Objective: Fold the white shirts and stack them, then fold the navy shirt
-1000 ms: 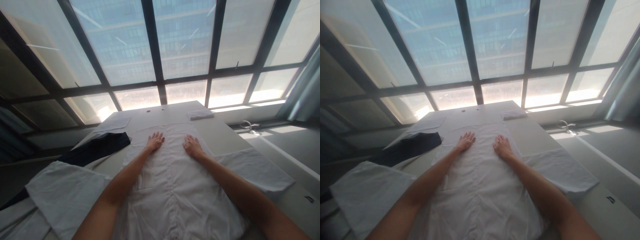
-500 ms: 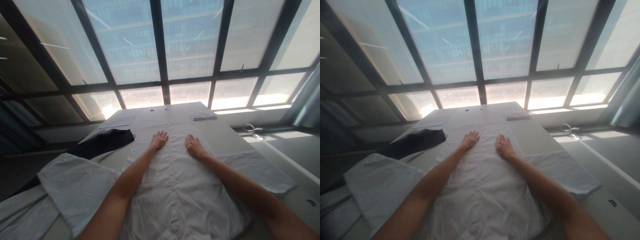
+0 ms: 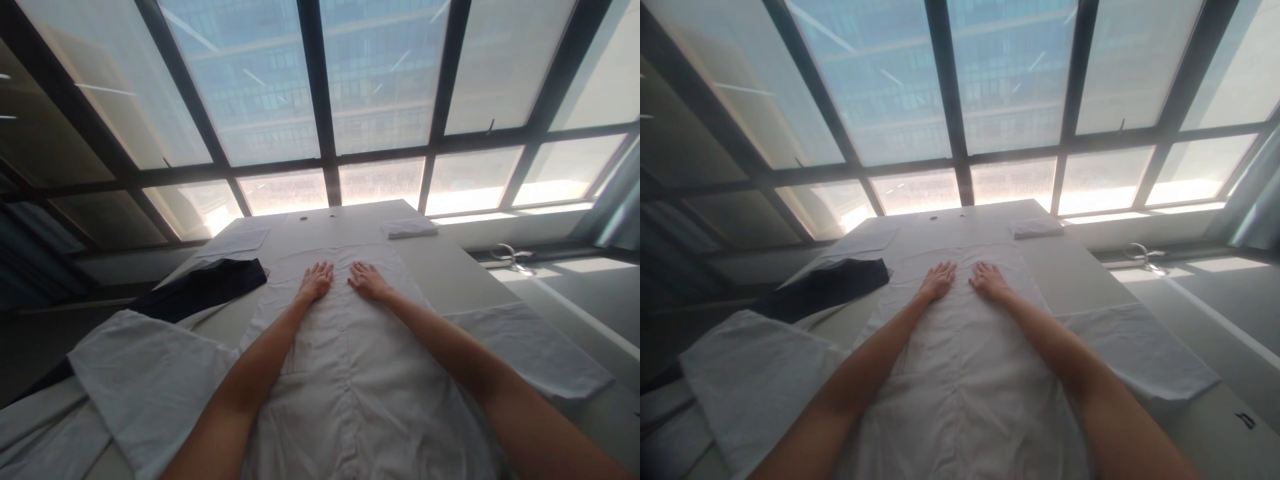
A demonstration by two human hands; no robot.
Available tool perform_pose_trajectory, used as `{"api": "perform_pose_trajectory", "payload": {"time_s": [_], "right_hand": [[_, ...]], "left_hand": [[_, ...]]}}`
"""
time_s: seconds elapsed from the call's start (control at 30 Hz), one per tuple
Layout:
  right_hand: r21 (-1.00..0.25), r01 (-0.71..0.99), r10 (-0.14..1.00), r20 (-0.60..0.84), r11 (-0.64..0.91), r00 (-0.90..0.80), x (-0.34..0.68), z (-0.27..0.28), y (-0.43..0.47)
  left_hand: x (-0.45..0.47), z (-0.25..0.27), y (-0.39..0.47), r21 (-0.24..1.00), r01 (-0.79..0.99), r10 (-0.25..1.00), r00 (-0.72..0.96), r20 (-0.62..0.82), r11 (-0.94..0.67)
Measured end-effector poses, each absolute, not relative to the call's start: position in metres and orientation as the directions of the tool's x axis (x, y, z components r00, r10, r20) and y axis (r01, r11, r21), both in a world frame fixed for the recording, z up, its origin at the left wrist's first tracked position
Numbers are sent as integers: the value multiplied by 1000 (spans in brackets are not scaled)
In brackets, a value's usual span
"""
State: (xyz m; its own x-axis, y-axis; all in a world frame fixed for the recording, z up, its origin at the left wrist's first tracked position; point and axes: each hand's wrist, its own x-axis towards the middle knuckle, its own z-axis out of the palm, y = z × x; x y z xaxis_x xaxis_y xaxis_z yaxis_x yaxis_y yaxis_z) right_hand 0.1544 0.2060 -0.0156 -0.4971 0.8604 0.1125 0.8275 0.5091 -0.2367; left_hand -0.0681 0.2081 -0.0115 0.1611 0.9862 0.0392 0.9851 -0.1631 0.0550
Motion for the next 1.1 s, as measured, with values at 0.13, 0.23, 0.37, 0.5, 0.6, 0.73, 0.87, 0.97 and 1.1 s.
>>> {"api": "perform_pose_trajectory", "payload": {"time_s": [0.13, 0.23, 0.37, 0.5, 0.6, 0.73, 0.87, 0.97, 1.1], "right_hand": [[-199, 934, 954, 27, 297, -297, 211, -17, 242], [-183, 960, 977, 9, 210, -212, 241, -17, 257], [-163, 974, 988, 17, 155, -155, 248, -12, 258], [-144, 972, 978, 121, 187, -171, 218, -3, 236], [-165, 913, 917, 217, 373, -336, 176, -1, 198], [-254, 741, 783, 228, 622, -579, 129, -9, 140], [-270, 695, 745, 198, 666, -637, 130, -19, 119], [-249, 769, 808, 149, 589, -571, 163, -19, 136], [-216, 875, 901, 100, 433, -421, 216, -17, 166]], "left_hand": [[-69, -14, 211, 78, 984, 987, 159, 28, -160], [-69, -15, 211, 87, 983, 987, 160, 24, -162], [-69, -14, 211, 94, 983, 988, 156, 22, -157], [-69, -14, 212, 96, 984, 988, 151, 29, -153], [-70, -15, 212, 84, 984, 987, 154, 44, -157], [-72, -17, 212, 58, 983, 983, 172, 67, -176], [-72, -17, 212, 55, 983, 983, 173, 61, -176], [-72, -16, 213, 72, 982, 984, 170, 55, -174], [-71, -14, 214, 92, 982, 986, 163, 39, -166]]}}
